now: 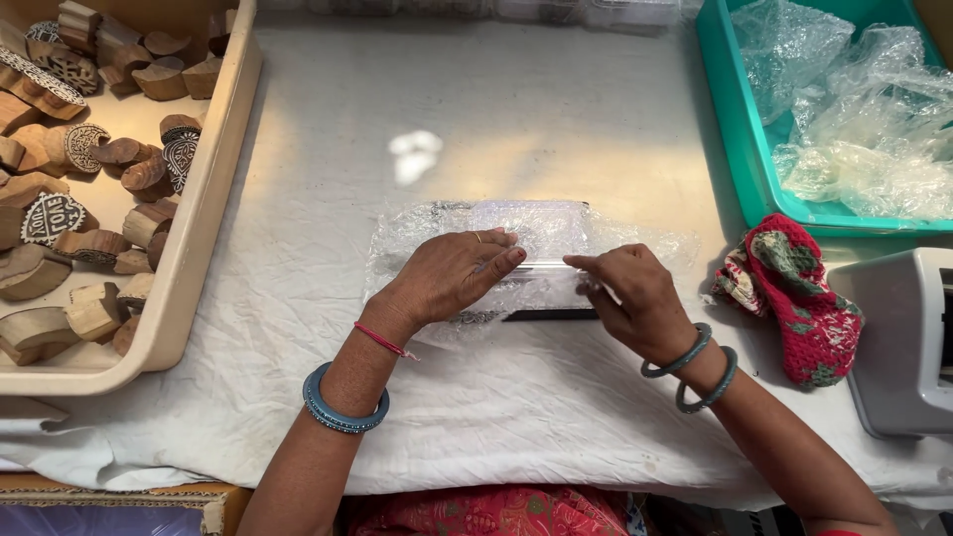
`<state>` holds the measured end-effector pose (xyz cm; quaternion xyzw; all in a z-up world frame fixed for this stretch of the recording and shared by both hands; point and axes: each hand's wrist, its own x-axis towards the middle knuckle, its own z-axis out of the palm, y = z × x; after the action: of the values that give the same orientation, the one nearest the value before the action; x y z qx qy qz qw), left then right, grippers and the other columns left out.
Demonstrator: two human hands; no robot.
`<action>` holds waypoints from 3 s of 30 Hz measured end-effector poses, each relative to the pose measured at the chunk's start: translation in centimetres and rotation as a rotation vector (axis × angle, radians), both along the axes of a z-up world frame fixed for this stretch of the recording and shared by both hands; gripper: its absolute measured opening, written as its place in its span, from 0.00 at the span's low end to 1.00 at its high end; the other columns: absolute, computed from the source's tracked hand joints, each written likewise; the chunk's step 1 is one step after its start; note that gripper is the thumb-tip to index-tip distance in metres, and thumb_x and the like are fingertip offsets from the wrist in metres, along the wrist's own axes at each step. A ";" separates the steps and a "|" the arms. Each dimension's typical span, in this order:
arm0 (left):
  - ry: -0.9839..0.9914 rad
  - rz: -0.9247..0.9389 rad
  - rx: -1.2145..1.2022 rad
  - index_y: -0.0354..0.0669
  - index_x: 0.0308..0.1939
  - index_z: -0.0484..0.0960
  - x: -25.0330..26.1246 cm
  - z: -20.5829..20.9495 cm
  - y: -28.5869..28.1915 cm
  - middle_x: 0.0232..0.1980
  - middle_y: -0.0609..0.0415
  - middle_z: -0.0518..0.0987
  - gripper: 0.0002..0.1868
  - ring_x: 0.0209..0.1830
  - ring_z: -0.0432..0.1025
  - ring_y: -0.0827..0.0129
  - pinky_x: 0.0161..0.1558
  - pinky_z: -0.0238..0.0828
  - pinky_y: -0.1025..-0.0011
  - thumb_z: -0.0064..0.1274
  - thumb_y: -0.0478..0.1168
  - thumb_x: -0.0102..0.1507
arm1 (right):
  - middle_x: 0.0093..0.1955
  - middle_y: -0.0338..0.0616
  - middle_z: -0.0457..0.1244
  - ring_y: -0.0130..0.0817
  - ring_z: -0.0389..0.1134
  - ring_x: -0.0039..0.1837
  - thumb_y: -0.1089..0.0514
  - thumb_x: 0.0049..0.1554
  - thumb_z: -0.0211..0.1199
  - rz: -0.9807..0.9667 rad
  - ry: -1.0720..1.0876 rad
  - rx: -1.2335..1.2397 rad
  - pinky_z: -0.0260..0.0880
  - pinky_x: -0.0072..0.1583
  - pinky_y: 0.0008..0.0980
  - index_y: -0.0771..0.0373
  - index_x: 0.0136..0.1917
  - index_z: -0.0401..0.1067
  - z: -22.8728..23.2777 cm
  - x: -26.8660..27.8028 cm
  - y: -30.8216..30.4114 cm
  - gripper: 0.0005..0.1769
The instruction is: The person wraps a small plastic container with bubble wrap on a white table. They fold the bubble wrap around the container and secure it with clear packing tape using a tape dispenser.
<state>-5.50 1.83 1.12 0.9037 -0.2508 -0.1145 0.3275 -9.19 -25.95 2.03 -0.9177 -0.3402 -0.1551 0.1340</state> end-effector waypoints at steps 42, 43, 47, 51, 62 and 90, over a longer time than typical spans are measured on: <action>0.382 0.190 -0.227 0.41 0.37 0.82 3.5 -0.6 1.5 0.32 0.45 0.77 0.43 0.40 0.73 0.58 0.46 0.74 0.54 0.32 0.78 0.63 | 0.50 0.39 0.65 0.38 0.68 0.59 0.55 0.53 0.74 0.130 -0.015 0.105 0.71 0.56 0.38 0.55 0.46 0.74 -2.8 5.1 2.3 0.10; 0.382 0.192 -0.228 0.41 0.37 0.82 3.5 -0.6 1.5 0.32 0.45 0.77 0.43 0.40 0.73 0.58 0.46 0.74 0.54 0.32 0.78 0.63 | 0.50 0.39 0.65 0.38 0.68 0.59 0.55 0.53 0.74 0.132 -0.015 0.104 0.71 0.56 0.38 0.55 0.46 0.74 -2.4 4.9 2.4 0.10; 0.383 0.185 -0.275 0.49 0.40 0.76 3.4 -0.2 1.5 0.29 0.50 0.73 0.45 0.38 0.72 0.63 0.43 0.73 0.54 0.23 0.84 0.57 | 0.58 0.42 0.69 0.34 0.71 0.55 0.62 0.58 0.66 0.308 0.086 0.213 0.74 0.52 0.35 0.58 0.46 0.65 -2.9 4.4 2.3 0.10; 0.407 0.201 -0.228 0.53 0.51 0.78 3.0 0.7 1.2 0.34 0.46 0.78 0.50 0.43 0.75 0.62 0.44 0.72 0.50 0.21 0.85 0.53 | 0.55 0.41 0.70 0.35 0.72 0.52 0.62 0.60 0.63 0.286 -0.018 0.189 0.72 0.51 0.35 0.58 0.51 0.63 -3.5 4.6 2.7 0.10; 0.195 -0.029 -0.163 0.57 0.63 0.81 3.0 -0.9 1.6 0.60 0.50 0.82 0.42 0.60 0.76 0.54 0.59 0.73 0.52 0.57 0.71 0.50 | 0.34 0.40 0.62 0.35 0.65 0.37 0.49 0.57 0.69 0.156 -0.002 0.015 0.65 0.41 0.39 0.59 0.52 0.70 -1.4 4.7 2.7 0.16; -0.883 0.304 -0.201 0.55 0.72 0.66 -6.3 2.5 3.2 0.70 0.51 0.71 0.32 0.71 0.69 0.58 0.72 0.67 0.52 0.51 0.65 0.71 | 0.30 0.38 0.67 0.27 0.66 0.29 0.41 0.58 0.62 -0.103 0.927 0.143 0.68 0.33 0.32 0.56 0.54 0.79 -0.8 9.6 3.3 0.20</action>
<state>-11.75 5.04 3.66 0.8562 -0.2410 0.3545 0.2883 0.39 -22.64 1.22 -0.8945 -0.1869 0.2414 0.3266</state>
